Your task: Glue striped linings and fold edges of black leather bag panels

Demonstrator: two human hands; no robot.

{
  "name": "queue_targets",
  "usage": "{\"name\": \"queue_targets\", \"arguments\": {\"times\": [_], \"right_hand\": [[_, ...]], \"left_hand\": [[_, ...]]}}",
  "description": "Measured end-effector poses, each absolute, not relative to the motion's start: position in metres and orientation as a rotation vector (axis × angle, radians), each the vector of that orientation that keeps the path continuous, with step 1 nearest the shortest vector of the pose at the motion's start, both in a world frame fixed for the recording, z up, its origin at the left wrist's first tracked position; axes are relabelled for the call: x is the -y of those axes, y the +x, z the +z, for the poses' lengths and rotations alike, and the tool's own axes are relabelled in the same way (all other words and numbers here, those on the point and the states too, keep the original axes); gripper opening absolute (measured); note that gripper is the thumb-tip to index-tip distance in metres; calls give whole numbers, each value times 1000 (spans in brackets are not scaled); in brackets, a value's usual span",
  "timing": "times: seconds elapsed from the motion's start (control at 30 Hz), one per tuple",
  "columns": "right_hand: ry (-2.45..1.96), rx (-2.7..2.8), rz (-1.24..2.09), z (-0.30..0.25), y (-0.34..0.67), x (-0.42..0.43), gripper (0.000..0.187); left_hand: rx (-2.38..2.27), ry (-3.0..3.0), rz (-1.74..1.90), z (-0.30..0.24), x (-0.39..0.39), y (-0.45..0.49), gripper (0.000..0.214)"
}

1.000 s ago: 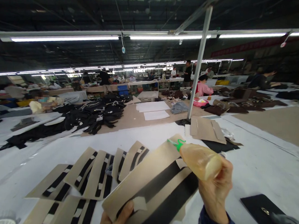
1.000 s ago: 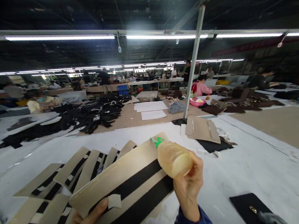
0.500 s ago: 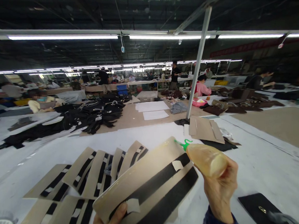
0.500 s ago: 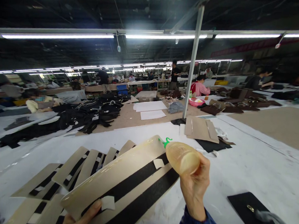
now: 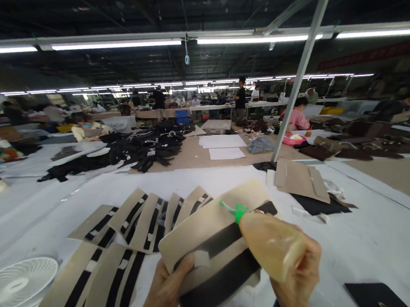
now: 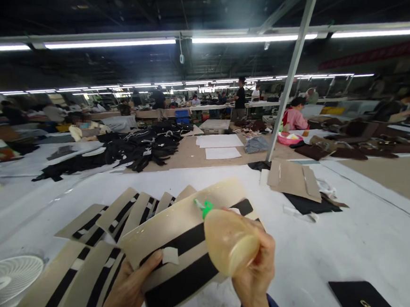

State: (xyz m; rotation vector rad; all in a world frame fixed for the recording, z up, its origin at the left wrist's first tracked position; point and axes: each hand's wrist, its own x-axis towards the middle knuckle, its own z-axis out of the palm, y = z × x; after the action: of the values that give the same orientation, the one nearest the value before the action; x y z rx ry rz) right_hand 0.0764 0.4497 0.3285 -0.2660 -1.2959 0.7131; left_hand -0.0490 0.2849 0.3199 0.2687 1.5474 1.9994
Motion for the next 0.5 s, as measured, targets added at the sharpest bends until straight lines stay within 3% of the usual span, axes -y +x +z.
{"name": "queue_targets", "arguments": {"times": [0.17,0.3,0.4,0.5], "right_hand": [[31,1374,1074,343,63,-414,27],[-78,1368,895,329,60,-426,27],[-382,1217,651,310,58,-453,37],[-573,1049,677,300,62,-478,57]], "left_hand": [[-1376,272,2041,321,-295,-45,39],[-1375,331,2063,319,-294,-48,41],[-1401,352,2091,313,-289,-52,41],[-1480,358,2085,300,-279,-60,39]]}}
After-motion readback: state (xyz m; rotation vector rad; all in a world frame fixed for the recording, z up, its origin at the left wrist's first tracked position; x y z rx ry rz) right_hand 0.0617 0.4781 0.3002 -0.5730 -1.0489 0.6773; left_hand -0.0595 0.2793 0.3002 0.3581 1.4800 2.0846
